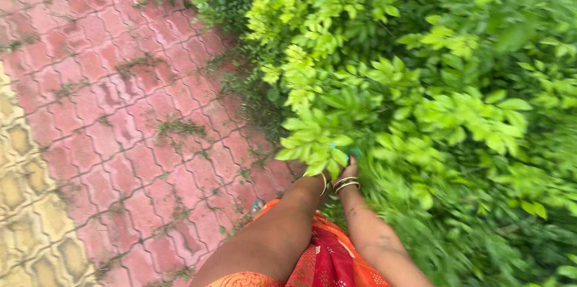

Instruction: The person waters bushes along a walkway using a small blue bucket filled from larger buckets.

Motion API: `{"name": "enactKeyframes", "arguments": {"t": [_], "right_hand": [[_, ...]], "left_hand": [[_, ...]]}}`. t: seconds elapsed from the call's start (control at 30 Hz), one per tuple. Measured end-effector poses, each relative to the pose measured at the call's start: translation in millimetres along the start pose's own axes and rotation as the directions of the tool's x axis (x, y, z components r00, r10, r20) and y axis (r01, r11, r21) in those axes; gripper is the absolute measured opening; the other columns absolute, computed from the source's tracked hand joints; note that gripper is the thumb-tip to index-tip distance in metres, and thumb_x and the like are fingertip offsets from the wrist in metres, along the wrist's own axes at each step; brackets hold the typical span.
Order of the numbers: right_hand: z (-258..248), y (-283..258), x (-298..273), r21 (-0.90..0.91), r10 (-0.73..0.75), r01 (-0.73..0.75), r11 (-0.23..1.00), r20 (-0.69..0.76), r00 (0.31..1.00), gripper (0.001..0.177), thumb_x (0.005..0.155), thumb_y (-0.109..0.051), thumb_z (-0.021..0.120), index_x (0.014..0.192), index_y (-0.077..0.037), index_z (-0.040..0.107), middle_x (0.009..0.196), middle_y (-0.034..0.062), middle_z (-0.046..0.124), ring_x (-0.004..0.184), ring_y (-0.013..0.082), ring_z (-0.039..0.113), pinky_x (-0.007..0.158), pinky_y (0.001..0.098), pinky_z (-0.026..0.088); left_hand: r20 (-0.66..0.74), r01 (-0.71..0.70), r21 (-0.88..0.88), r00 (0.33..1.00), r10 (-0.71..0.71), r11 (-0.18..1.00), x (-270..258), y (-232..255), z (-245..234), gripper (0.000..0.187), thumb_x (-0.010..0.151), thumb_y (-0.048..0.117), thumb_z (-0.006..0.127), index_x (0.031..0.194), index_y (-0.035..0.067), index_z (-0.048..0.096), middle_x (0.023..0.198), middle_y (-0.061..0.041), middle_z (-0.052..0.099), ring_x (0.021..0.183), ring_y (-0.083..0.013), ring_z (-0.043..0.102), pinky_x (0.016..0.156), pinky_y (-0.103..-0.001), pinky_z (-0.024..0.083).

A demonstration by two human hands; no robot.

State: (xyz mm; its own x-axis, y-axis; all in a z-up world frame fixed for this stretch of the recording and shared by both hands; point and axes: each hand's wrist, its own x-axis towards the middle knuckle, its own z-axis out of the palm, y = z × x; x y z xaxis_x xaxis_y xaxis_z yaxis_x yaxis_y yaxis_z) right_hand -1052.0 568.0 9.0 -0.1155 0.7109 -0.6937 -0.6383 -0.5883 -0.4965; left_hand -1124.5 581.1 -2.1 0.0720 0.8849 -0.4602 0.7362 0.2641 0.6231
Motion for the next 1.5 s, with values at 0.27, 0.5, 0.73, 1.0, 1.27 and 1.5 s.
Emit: {"name": "enactKeyframes", "arguments": {"t": [0.27,0.5,0.73,1.0,1.27,1.5], "right_hand": [[95,65,24,-0.113,-0.091,0.099,0.989,0.070,0.993,0.050,0.096,-0.048,0.067,0.130,-0.011,0.059,0.109,0.0122,0.062,0.091,0.0287,0.057,0.080,0.0463,0.047],[140,84,42,-0.287,-0.336,0.338,0.896,0.058,0.940,0.053,0.095,-0.048,0.073,0.130,-0.012,0.059,0.103,0.0111,0.060,0.085,0.0268,0.055,0.075,0.0440,0.046],[184,110,93,-0.328,-0.268,0.291,0.898,0.115,0.956,0.055,0.093,-0.049,0.080,0.130,-0.013,0.058,0.097,0.0101,0.059,0.079,0.0249,0.053,0.069,0.0416,0.044],[265,104,157,0.019,0.064,-0.079,0.997,0.416,0.907,0.058,0.087,-0.048,0.076,0.128,-0.011,0.059,0.114,0.0108,0.071,0.100,0.0269,0.069,0.089,0.0437,0.057],[330,24,238,-0.080,0.222,-0.208,0.975,0.401,0.889,0.065,0.093,-0.061,0.060,0.126,-0.004,0.060,0.117,0.0195,0.069,0.104,0.0377,0.067,0.093,0.0546,0.054],[358,-19,295,-0.018,0.106,-0.113,0.993,0.508,0.855,0.061,0.099,-0.055,0.051,0.127,-0.002,0.061,0.122,0.0198,0.069,0.109,0.0363,0.067,0.100,0.0529,0.051]], "left_hand": [[-0.054,-0.013,-0.003,0.998,0.013,1.000,-9,-76,-68,0.075,0.075,0.034,0.080,0.140,0.007,0.052,0.138,-0.024,0.055,0.125,-0.0393,0.057,0.104,-0.043,0.049],[-0.277,-0.023,-0.165,0.961,-0.023,0.986,-7,-117,-121,0.084,0.072,0.037,0.083,0.143,0.008,0.048,0.139,-0.024,0.053,0.126,-0.0394,0.056,0.106,-0.043,0.048],[-0.402,0.018,-0.270,0.907,-0.129,0.963,9,-164,-170,0.060,0.089,0.030,0.071,0.140,0.003,0.052,0.137,-0.029,0.055,0.126,-0.0450,0.055,0.105,-0.047,0.048],[-0.328,0.103,-0.238,0.927,-0.179,0.966,70,-174,-253,0.059,0.094,0.032,0.065,0.143,0.005,0.047,0.147,-0.027,0.047,0.132,-0.0437,0.051,0.107,-0.048,0.046],[-0.185,0.202,-0.134,0.957,-0.225,0.970,174,-128,-333,0.056,0.095,0.033,0.063,0.142,0.006,0.052,0.148,-0.025,0.050,0.133,-0.0432,0.053,0.109,-0.049,0.046],[-0.039,0.296,-0.016,0.954,-0.297,0.955,243,-93,-383,0.045,0.102,0.031,0.053,0.140,0.007,0.061,0.151,-0.016,0.054,0.132,-0.0384,0.058,0.106,-0.052,0.050]]}}
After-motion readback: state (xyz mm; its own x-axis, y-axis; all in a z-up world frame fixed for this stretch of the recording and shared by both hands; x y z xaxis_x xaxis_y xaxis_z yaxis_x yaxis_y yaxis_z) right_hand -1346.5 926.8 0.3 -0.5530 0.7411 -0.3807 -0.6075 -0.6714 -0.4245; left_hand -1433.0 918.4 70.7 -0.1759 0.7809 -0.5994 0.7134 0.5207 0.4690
